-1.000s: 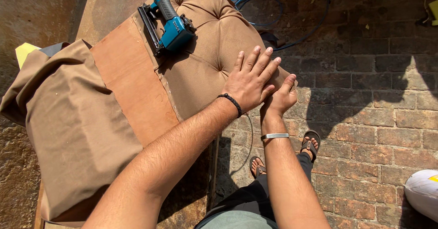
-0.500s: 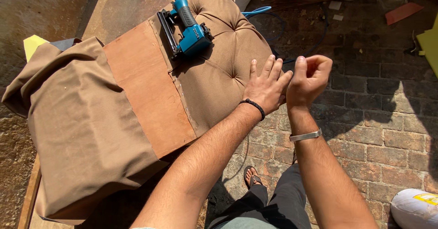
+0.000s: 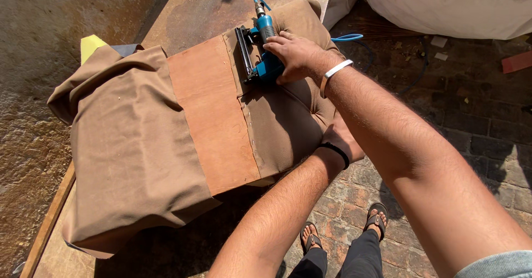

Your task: The person staples brown fabric over a foam cushion using a pneumatic staple gun, creating tufted indentations by pulling and securing the fabric at multiple points. The person smooths and adjusts the fabric between stapling actions to maintain tension and alignment.

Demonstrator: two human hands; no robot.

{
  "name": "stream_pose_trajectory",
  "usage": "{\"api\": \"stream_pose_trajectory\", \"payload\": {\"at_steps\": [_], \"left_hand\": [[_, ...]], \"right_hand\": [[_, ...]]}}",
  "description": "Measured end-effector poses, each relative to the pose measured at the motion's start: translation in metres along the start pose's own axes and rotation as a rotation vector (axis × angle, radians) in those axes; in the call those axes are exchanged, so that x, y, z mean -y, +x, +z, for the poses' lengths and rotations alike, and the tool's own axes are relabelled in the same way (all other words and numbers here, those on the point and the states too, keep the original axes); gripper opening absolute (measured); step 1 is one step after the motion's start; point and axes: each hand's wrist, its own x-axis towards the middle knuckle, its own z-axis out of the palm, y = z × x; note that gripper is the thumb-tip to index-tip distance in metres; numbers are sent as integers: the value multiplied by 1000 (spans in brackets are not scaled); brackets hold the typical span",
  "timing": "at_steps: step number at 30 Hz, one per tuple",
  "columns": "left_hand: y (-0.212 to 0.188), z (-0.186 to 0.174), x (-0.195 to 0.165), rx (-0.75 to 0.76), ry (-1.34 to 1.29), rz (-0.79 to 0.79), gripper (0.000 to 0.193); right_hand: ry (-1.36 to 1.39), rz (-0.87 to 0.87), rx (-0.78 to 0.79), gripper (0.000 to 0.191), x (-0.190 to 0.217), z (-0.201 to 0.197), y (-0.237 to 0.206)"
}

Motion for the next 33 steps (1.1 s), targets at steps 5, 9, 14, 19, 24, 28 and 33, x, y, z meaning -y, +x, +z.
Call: {"api": "stream_pose_trajectory", "payload": {"at_steps": [5, 9, 14, 19, 24, 28, 33], "left_hand": [[10, -7, -1, 134, -265, -85, 30], [6, -8, 2, 12, -436, -131, 37], [3, -22, 6, 58, -130, -65, 40], [8, -27, 10, 10, -120, -53, 44], [9, -11, 11, 130, -91, -90, 69], [1, -1, -2, -126, -36, -67, 66], [13, -3, -11, -36, -124, -62, 42]], "right_hand": [[-116, 68, 189, 57, 18, -7, 6], [-186, 137, 382, 39, 53, -2, 20], [-416, -460, -138, 39, 18, 5, 41], [-538, -548, -144, 56, 18, 31, 61], [-467, -373, 70, 31, 14, 20, 37], [-177, 87, -117, 27, -47, -6, -46], [158, 438, -544, 42, -102, 8, -228]]}}
